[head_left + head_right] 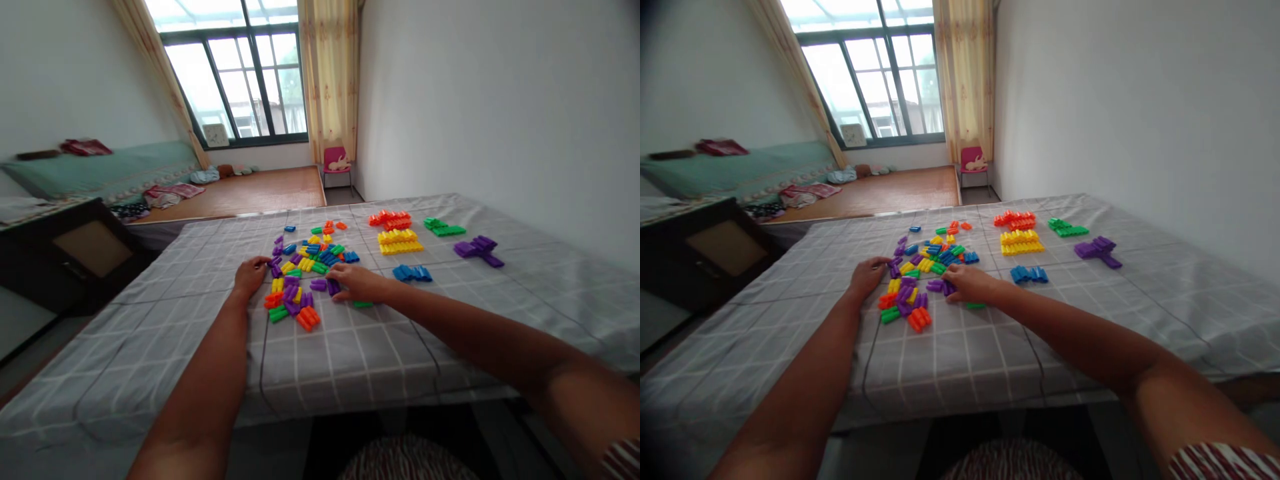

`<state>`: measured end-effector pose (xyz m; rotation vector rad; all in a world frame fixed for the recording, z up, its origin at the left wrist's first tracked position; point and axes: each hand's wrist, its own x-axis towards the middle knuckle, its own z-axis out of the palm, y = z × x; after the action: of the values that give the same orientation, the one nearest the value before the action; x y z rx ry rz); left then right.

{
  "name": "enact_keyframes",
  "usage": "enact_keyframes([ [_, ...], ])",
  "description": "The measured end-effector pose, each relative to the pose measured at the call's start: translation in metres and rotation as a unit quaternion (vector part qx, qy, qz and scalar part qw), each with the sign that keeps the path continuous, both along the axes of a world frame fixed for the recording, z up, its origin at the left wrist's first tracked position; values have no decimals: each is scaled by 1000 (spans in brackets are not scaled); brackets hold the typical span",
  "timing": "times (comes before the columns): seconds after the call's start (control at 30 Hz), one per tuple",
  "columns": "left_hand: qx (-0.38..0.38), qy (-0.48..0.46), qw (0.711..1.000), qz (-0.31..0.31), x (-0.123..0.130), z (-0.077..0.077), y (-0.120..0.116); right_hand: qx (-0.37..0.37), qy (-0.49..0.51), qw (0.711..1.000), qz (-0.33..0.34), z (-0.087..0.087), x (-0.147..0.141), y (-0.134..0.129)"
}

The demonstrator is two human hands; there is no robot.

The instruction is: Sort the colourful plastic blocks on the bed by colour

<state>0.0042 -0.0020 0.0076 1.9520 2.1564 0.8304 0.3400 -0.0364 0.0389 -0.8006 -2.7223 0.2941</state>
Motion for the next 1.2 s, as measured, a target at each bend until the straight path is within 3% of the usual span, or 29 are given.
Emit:
enact_keyframes([
  [0.13, 2, -4, 1000, 0, -1, 0, 2, 17, -3, 1000, 5, 0, -9, -3],
  [0.27, 5, 4, 1000, -1, -2, 3, 1, 25, 81, 996, -12, 14, 21, 1],
  [0.37, 0, 14, 1000, -6, -6, 3, 2, 21, 141, 985, -92, 25, 71, 10],
  [0.47, -4, 23, 1000, -11, -11, 2, 6, 13, 169, 961, -219, 26, 142, 18],
  [0.6, -12, 41, 999, -11, -15, 1, 9, 30, 127, 914, -383, 3, 240, 16],
  [0.73, -14, 55, 998, -8, -15, 3, 9, 28, 63, 903, -424, -27, 300, 5],
  [0.9, -18, 58, 998, -7, -14, 6, 7, 80, 37, 911, -403, -43, 330, 0],
  [1.2, -23, 48, 999, 4, -15, 5, 8, 121, 15, 882, -455, -49, 343, 4],
])
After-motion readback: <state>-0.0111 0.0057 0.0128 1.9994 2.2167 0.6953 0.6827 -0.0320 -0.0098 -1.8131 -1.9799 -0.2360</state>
